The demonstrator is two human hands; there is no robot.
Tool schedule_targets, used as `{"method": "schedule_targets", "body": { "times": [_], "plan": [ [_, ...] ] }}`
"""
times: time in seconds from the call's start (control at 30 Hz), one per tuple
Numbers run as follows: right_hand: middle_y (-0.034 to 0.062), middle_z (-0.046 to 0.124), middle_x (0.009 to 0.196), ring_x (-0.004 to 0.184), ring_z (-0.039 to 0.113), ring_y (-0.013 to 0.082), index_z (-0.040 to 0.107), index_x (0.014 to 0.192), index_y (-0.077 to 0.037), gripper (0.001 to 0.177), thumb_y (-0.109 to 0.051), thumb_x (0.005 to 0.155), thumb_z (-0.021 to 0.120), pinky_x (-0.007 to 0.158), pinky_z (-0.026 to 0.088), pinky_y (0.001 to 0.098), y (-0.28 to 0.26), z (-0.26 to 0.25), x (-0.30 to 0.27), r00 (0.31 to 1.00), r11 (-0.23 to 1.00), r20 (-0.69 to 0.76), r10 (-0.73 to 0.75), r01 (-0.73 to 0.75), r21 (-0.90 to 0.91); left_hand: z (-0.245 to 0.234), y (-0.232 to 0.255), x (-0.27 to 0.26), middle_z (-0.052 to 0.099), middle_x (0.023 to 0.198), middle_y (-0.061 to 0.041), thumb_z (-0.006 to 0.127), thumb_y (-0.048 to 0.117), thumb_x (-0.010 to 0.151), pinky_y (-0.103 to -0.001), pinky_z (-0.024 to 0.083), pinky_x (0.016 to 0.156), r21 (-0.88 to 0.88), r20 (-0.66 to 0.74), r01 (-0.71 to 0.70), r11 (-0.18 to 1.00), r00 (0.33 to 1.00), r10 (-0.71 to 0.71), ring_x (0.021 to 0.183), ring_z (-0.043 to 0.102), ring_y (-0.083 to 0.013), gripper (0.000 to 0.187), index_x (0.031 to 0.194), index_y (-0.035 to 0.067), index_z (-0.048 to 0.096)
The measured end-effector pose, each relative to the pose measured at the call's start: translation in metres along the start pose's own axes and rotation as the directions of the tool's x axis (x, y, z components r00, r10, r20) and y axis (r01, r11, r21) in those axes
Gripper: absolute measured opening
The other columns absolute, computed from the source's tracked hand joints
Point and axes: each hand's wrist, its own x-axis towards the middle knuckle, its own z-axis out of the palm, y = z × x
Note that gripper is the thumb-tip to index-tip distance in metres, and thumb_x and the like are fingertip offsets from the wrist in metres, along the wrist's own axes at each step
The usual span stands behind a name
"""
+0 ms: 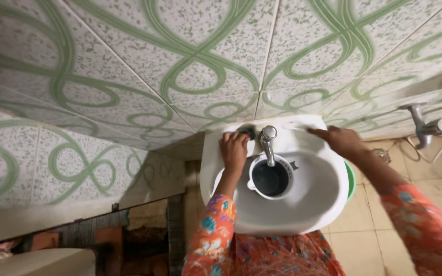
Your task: The person washes a white cup and a toothbrush in a sink. They use a sponge to scrub the cup and rinse it under running water, then rinse the toothbrush and place it in the cup.
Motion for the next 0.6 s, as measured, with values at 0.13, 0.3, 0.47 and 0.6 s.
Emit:
{"method": "schedule_targets", "body": {
  "times": [0.13,0.3,0.47,0.6],
  "plan": [
    [0.0107,0.071,0.117,0.095,0.074,0.0323,0.039,0.152,-0.048,0.064,-0.019,0.096,0.052,0.082,0.060,0.0445,-0.003,-0.001,-0.009,0.995,0.994,-0.093,-0.029,0.038,0.098,-0.009,-0.007,0.007,0.073,0.093,0.000,0.076,0.026,0.084,-0.047,0.042,0.085,0.022,0.025,0.018,1.000,1.000,-0.018,0.100,0.059,-0.0271,0.008,0.088,0.020,0.077],
    [0.0139,0.072,0.116,0.094,0.076,0.0305,0.032,0.159,-0.047,0.059,-0.019,0.108,0.041,0.081,0.061,0.0451,-0.056,0.008,0.024,0.997,0.997,-0.024,-0.069,0.069,0.025,0.018,0.012,0.025,0.074,0.097,0.001,0.074,0.020,0.079,-0.046,0.044,0.090,-0.036,0.026,-0.064,0.997,0.998,0.065,0.103,0.059,-0.0258,0.010,0.089,0.018,0.076],
    [0.0141,0.074,0.115,0.086,0.076,0.0329,0.039,0.149,-0.054,0.055,-0.023,0.103,0.041,0.079,0.061,0.0460,-0.016,0.002,0.017,0.997,0.997,-0.019,-0.077,0.077,-0.003,-0.010,-0.002,0.018,0.073,0.092,-0.002,0.076,0.023,0.084,-0.049,0.042,0.086,-0.029,0.127,-0.039,0.999,0.991,0.042,0.099,0.058,-0.0283,0.008,0.086,0.016,0.075],
    [0.0090,0.078,0.108,0.083,0.077,0.0288,0.034,0.154,-0.055,0.060,-0.022,0.104,0.041,0.080,0.062,0.0441,0.000,0.004,0.008,0.997,0.999,0.075,-0.010,0.012,-0.032,-0.016,-0.003,0.016,0.073,0.092,-0.002,0.077,0.022,0.084,-0.050,0.042,0.086,-0.047,0.150,-0.031,0.998,0.988,0.038,0.099,0.058,-0.0294,0.009,0.086,0.015,0.075]
  ]
}}
